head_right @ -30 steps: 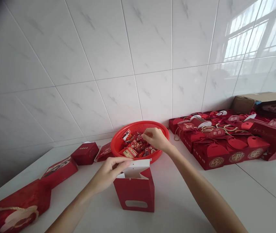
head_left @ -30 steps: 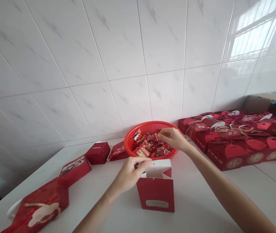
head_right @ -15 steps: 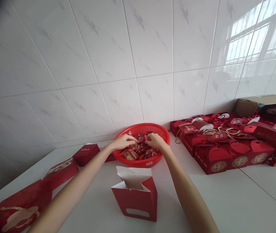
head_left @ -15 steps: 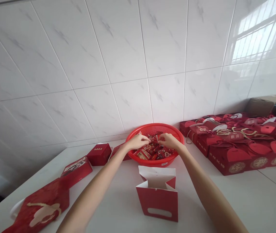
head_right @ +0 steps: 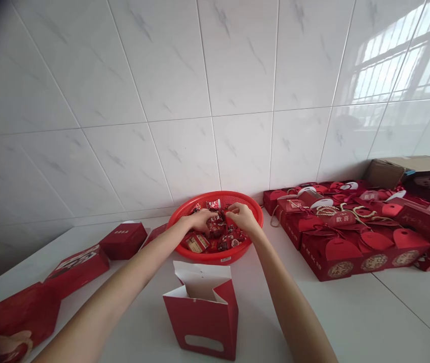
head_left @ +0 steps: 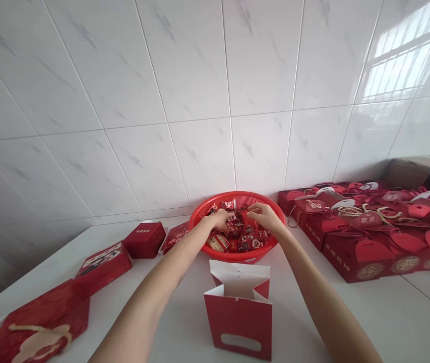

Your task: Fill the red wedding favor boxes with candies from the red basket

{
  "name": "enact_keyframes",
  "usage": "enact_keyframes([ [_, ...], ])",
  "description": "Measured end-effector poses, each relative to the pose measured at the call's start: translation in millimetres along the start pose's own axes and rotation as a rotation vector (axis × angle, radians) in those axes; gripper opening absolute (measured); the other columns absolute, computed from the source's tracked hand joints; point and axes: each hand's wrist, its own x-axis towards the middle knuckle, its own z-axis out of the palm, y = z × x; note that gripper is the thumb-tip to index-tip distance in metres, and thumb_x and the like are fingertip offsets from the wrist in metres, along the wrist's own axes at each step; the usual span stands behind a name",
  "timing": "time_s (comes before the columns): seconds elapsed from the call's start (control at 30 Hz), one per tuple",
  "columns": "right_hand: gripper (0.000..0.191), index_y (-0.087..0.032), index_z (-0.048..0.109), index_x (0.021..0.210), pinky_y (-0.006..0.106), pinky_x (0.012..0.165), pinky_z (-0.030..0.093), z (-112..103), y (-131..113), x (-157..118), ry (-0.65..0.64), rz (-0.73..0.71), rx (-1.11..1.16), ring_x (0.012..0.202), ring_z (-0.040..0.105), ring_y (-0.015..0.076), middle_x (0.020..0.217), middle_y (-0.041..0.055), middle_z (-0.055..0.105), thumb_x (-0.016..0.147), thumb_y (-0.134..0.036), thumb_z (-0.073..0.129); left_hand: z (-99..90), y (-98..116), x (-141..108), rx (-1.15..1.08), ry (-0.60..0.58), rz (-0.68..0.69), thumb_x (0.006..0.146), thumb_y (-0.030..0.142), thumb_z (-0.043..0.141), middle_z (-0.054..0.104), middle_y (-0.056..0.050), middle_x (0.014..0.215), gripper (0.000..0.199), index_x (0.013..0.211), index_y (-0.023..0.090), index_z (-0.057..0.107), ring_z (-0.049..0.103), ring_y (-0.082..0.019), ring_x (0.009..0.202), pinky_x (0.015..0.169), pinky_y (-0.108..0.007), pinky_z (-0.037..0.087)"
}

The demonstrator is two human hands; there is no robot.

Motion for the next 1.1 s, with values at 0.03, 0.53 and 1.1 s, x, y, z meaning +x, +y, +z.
enact_keyframes([
  [0.03, 0.020, -0.014, 0.069, 0.095, 0.026, 0.062, 0.048, 0, 0, 0, 0.008, 0.008, 0.021, 0.072, 0.064, 0.0169, 0.082, 0.0049, 0.070, 0.081, -0.025, 0.061, 1.2, 0, 1, -0.004, -0.007, -0.002, 0.059, 0.043, 0.086, 0.042, -0.015, 0.158, 0.107, 0.154, 0.031, 0.037, 0.042, -0.038, 0.143, 0.111, -0.045, 0.043],
  [0.53, 0.008, -0.014, 0.066, 0.085, 0.026, 0.063, 0.047, 0, -5, -3, 0.020, 0.044, 0.135, 0.070, 0.061, 0.0157, 0.080, 0.0060, 0.070, 0.079, -0.018, 0.062, -0.2, 7, 1, -0.243, 0.029, 0.087, 0.057, 0.040, 0.088, 0.074, -0.005, 0.114, 0.058, 0.111, 0.022, 0.074, 0.067, -0.028, 0.102, 0.085, -0.030, 0.049],
  [1.1, 0.024, -0.018, 0.068, 0.076, 0.027, 0.061, 0.049, 4, 4, 3, -0.003, 0.004, 0.303, 0.073, 0.066, 0.0196, 0.071, 0.0017, 0.069, 0.072, -0.041, 0.075, -0.7, 3, 3, -0.952, 0.276, 0.473, 0.082, 0.043, 0.071, 0.075, -0.009, 0.105, 0.043, 0.114, 0.014, 0.071, 0.067, -0.023, 0.098, 0.087, -0.034, 0.051],
])
